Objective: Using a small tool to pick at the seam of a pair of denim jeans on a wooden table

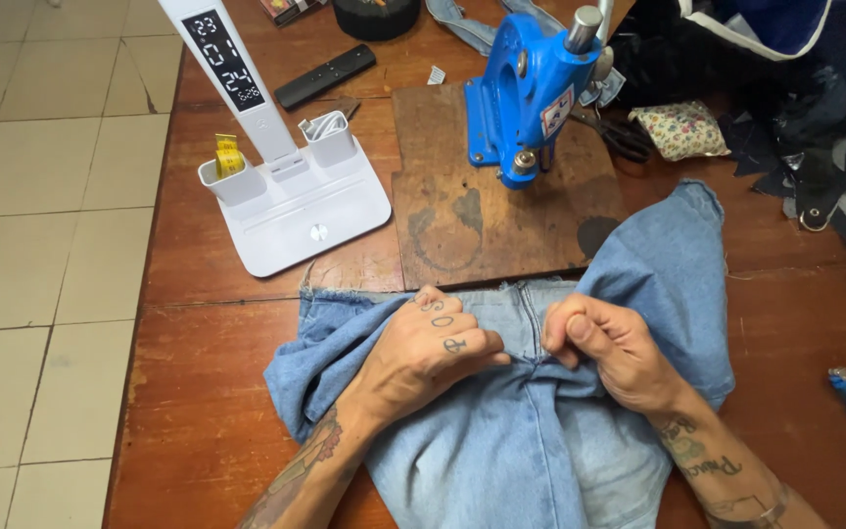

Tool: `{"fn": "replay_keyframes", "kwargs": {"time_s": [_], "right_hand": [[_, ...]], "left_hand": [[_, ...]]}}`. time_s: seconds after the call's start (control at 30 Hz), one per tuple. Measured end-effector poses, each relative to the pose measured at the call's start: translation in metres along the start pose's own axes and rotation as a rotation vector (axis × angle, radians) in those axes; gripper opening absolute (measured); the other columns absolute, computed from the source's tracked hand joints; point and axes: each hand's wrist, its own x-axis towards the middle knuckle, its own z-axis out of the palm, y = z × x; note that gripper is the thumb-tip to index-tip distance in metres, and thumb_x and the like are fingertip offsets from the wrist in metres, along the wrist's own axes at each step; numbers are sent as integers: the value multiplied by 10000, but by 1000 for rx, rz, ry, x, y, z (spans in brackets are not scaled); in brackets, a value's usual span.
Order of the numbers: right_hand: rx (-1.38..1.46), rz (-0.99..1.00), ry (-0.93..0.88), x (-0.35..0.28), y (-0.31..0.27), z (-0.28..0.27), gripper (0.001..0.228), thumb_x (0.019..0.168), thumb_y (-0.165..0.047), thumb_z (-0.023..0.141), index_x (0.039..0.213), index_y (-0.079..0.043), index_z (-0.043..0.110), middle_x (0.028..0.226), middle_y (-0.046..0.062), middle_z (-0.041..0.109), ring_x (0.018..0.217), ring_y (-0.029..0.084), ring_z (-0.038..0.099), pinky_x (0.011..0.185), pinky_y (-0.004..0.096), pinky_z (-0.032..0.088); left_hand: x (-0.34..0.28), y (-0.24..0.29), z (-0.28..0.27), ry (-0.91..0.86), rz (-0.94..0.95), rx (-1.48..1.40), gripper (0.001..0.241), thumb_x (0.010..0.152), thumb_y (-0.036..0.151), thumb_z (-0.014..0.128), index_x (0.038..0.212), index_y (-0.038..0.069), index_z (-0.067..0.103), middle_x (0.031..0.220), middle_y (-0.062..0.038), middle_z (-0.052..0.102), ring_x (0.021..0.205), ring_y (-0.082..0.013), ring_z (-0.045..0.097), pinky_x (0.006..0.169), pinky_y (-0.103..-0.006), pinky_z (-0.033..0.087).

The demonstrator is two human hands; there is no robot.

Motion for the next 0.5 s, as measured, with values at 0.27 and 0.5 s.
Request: {"fn": "replay_keyframes", "kwargs": {"time_s": [0.27,0.5], "right_hand": [[36,-25,128,0,15,0,439,1294,-258,559,1012,29,736,680,102,620,660,149,526,644,308,487],[-385,-207,258,-6,-27,29,440,1329,-458,494,1211,-84,695,988,106,684,841,172,656,869,327,565]], "left_hand": [[-2,-2,-5,-35,-69,1,183,1244,319,763,1140,189,840,825,-17,577,757,-283,633,841,-421,549],[61,49,-21,-401,-397,112,500,1210,554,582,986,139,750,958,-106,810,1000,-365,771,1204,-566,488]]}}
